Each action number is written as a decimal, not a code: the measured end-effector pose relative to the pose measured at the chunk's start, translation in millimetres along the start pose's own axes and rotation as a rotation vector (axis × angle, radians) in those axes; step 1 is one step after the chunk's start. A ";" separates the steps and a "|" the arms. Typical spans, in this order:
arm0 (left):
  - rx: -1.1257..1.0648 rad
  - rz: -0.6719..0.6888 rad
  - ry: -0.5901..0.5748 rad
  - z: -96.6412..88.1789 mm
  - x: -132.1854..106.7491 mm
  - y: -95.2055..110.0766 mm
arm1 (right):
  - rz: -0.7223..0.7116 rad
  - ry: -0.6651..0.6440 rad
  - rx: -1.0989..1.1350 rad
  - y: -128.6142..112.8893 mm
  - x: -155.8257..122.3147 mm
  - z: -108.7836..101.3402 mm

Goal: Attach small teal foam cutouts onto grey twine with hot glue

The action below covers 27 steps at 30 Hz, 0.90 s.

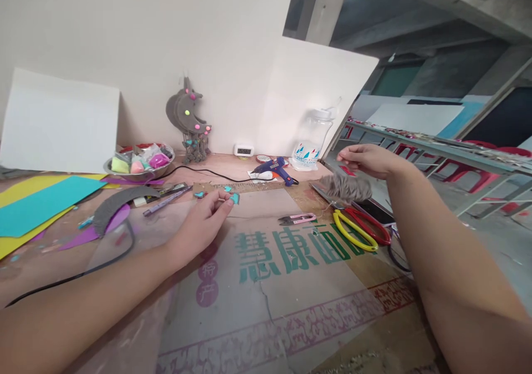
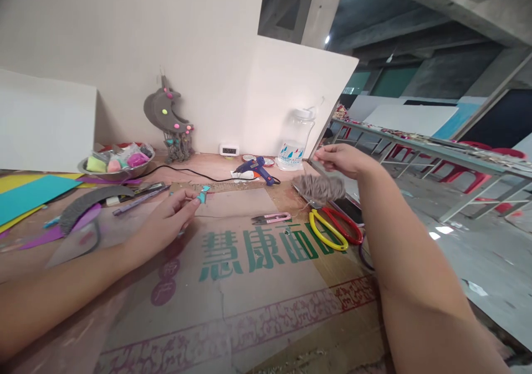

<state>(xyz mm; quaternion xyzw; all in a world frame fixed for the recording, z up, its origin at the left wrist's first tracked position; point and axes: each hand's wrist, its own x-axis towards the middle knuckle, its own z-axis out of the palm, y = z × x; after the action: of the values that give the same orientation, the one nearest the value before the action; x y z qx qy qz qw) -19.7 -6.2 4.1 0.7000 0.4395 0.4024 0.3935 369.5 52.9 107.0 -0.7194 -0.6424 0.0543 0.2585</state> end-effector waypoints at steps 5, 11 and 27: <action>0.004 -0.006 -0.003 -0.3 1.5 -1.1 | 0.062 0.085 -0.062 3.0 12.9 17.4; 0.010 -0.011 0.000 -0.6 0.5 1.3 | -0.223 -0.833 -0.150 -10.3 -11.1 -12.6; 0.015 0.011 -0.010 0.2 0.9 -0.2 | -0.034 -0.123 -0.374 5.4 15.9 20.2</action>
<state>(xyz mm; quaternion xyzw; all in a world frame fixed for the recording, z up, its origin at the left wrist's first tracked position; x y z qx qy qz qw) -19.3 -5.3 4.0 0.7073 0.4367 0.3979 0.3882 368.8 74.0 91.3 -0.7394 -0.6679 -0.0266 0.0812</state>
